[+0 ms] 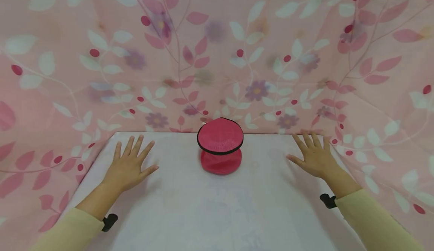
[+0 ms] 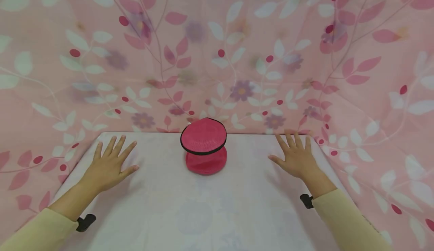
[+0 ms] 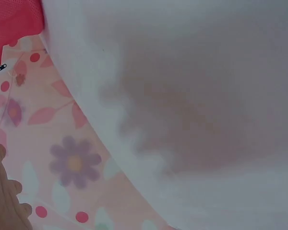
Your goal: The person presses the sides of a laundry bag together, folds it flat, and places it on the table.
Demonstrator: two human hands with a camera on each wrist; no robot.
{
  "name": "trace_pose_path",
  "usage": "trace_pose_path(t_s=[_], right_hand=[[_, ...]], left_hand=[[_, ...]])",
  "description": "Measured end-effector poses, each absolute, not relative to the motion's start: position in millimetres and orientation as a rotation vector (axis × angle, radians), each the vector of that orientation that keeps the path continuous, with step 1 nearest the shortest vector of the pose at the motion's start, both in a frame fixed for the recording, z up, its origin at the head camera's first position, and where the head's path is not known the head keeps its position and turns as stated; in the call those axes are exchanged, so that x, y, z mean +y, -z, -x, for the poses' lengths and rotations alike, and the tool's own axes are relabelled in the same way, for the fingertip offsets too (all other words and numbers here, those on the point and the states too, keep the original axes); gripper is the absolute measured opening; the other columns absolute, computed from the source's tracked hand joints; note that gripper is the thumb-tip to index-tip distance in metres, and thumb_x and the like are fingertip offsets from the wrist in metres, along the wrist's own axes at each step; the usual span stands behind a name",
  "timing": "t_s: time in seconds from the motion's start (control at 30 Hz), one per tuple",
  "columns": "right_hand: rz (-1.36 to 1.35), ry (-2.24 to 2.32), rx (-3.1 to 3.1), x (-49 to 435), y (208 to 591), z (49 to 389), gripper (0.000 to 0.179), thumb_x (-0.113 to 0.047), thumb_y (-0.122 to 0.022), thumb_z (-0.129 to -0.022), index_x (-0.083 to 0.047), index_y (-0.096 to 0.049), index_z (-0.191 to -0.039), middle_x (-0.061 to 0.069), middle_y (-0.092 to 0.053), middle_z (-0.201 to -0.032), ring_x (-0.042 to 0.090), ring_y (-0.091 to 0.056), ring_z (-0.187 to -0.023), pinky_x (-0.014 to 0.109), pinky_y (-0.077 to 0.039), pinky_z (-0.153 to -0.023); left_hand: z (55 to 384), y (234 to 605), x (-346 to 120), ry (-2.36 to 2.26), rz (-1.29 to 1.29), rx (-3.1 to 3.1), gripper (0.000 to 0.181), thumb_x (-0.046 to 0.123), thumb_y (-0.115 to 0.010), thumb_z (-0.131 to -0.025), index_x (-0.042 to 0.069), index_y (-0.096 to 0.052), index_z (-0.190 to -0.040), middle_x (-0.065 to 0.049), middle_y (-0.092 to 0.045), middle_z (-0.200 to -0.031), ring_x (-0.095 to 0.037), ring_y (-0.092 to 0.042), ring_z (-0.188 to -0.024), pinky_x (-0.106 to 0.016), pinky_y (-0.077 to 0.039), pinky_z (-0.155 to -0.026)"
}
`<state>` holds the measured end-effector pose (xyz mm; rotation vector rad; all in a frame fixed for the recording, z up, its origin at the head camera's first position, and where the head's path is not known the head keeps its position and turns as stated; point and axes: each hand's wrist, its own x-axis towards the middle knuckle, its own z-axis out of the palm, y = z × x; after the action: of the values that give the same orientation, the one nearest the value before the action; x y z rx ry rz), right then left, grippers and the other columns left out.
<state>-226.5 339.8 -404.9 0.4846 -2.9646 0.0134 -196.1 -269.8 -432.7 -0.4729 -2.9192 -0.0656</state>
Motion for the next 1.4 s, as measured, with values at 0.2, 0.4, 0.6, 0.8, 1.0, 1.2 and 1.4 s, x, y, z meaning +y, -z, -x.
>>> trace_pose_path(t_s=[0.2, 0.4, 0.6, 0.8, 1.0, 1.2, 1.4], right_hand=[[-0.493, -0.050, -2.973, 328, 405, 229, 0.088, -0.065, -0.045, -0.098, -0.011, -0.016, -0.161, 0.029, -0.014, -0.162, 0.050, -0.003, -0.149, 0.073, 0.011, -0.110], [-0.501, -0.076, -2.987, 318, 403, 230, 0.087, -0.065, -0.043, -0.098, -0.013, -0.013, -0.162, 0.026, -0.008, -0.164, 0.047, 0.002, -0.150, 0.071, 0.012, -0.110], [-0.507, -0.113, -2.996, 309, 401, 233, 0.087, -0.065, -0.042, -0.098, -0.012, -0.014, -0.161, 0.024, -0.002, -0.165, 0.047, 0.004, -0.150, 0.069, 0.015, -0.111], [-0.520, -0.148, -2.991, 299, 403, 237, 0.086, -0.064, -0.042, -0.099, -0.015, -0.011, -0.162, 0.023, 0.001, -0.165, 0.046, 0.005, -0.150, 0.067, 0.014, -0.112], [-0.542, -0.173, -2.969, 287, 403, 237, 0.085, -0.063, -0.043, -0.099, -0.017, -0.008, -0.162, 0.024, -0.002, -0.165, 0.044, 0.006, -0.151, 0.067, 0.011, -0.113], [-0.547, -0.184, -2.983, 276, 403, 238, 0.086, -0.064, -0.042, -0.099, -0.017, -0.007, -0.162, 0.023, 0.001, -0.165, 0.041, 0.010, -0.151, 0.064, 0.014, -0.114], [-0.560, -0.213, -2.970, 267, 402, 239, 0.085, -0.063, -0.042, -0.099, -0.016, -0.009, -0.162, 0.022, 0.001, -0.165, 0.041, 0.009, -0.151, 0.065, 0.011, -0.115]], left_hand=[[200, 437, -261, 0.057, 0.501, -2.920, 0.085, 0.071, -0.042, -0.095, 0.023, -0.018, -0.162, -0.020, -0.007, -0.166, -0.041, 0.002, -0.152, -0.065, 0.007, -0.115], [202, 436, -249, 0.075, 0.524, -2.918, 0.085, 0.070, -0.042, -0.096, 0.022, -0.018, -0.161, -0.021, -0.010, -0.165, -0.040, 0.001, -0.152, -0.065, 0.007, -0.116], [204, 437, -242, 0.089, 0.541, -2.898, 0.084, 0.069, -0.044, -0.096, 0.021, -0.020, -0.161, -0.022, -0.011, -0.165, -0.041, -0.001, -0.152, -0.065, 0.006, -0.116], [209, 439, -233, 0.111, 0.555, -2.874, 0.085, 0.069, -0.044, -0.096, 0.022, -0.020, -0.161, -0.021, -0.010, -0.165, -0.040, -0.001, -0.152, -0.066, 0.004, -0.116], [214, 439, -221, 0.116, 0.559, -2.858, 0.086, 0.072, -0.042, -0.095, 0.022, -0.019, -0.161, -0.020, -0.010, -0.166, -0.043, -0.004, -0.151, -0.065, 0.002, -0.116], [217, 439, -211, 0.163, 0.561, -2.849, 0.085, 0.071, -0.043, -0.095, 0.021, -0.022, -0.161, -0.020, -0.010, -0.166, -0.044, -0.006, -0.151, -0.064, 0.004, -0.117], [220, 442, -199, 0.169, 0.564, -2.861, 0.085, 0.073, -0.039, -0.095, 0.024, -0.018, -0.162, -0.016, -0.005, -0.167, -0.042, -0.005, -0.151, -0.064, 0.003, -0.117]])
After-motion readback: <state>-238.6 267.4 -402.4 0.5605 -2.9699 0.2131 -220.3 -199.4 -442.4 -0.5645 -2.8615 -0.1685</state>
